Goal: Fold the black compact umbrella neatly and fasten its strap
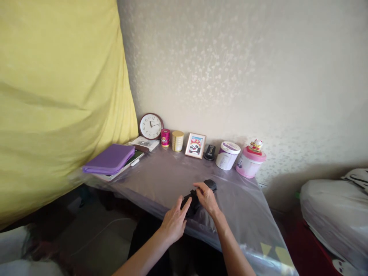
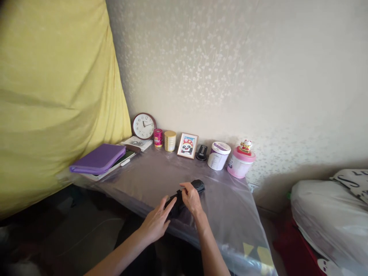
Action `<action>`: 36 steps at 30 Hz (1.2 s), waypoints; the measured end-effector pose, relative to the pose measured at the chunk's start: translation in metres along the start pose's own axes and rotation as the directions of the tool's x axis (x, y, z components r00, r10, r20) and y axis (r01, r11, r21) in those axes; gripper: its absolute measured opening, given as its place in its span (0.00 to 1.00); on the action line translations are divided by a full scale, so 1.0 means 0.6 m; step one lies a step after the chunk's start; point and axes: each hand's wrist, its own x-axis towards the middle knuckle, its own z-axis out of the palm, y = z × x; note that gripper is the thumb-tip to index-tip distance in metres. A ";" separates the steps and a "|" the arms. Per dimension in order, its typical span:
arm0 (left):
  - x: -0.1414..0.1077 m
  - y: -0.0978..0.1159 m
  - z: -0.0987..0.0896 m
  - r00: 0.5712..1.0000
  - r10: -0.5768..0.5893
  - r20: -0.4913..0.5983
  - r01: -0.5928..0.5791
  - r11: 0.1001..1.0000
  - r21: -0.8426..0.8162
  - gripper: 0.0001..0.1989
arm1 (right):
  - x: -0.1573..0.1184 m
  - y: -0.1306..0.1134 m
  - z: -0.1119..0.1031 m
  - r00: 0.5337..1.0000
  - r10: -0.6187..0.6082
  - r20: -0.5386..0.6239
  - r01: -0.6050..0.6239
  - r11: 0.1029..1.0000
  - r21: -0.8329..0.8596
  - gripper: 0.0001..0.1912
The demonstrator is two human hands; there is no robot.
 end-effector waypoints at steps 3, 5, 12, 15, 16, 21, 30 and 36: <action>0.005 0.003 -0.003 1.000 0.006 0.006 -0.006 1.000 0.002 0.41 | 0.003 -0.002 0.004 0.993 -0.079 0.092 0.090 0.988 -0.122 0.18; 0.007 0.005 -0.004 1.000 0.013 0.013 -0.013 1.000 0.004 0.41 | 0.005 -0.002 0.006 0.988 -0.084 0.129 0.107 0.978 -0.178 0.20; 0.011 0.011 -0.005 0.998 -0.019 0.051 0.019 1.000 0.007 0.41 | 0.007 -0.003 0.004 0.984 -0.027 0.174 0.069 0.968 -0.239 0.14; 0.014 0.011 -0.004 0.999 -0.010 0.054 0.009 1.000 0.006 0.40 | 0.007 -0.002 0.004 0.986 -0.010 0.164 0.046 0.976 -0.215 0.12; 0.015 0.010 -0.003 0.999 -0.009 0.053 0.008 1.000 0.009 0.40 | 0.007 -0.001 0.004 0.986 -0.012 0.166 0.046 0.978 -0.202 0.13; 0.017 0.007 0.004 0.999 -0.010 0.048 0.009 1.000 0.021 0.40 | 0.006 0.009 0.010 0.989 -0.029 0.143 0.041 0.996 -0.077 0.15; 0.016 0.006 0.003 0.999 -0.010 0.043 0.009 1.000 0.011 0.39 | -0.037 0.012 -0.043 0.973 0.230 -0.020 -0.193 0.859 0.474 0.10; 0.019 -0.003 0.007 0.999 0.007 0.031 -0.006 0.999 -0.046 0.38 | -0.093 0.071 -0.109 0.898 0.409 -0.161 -0.300 0.839 0.454 0.16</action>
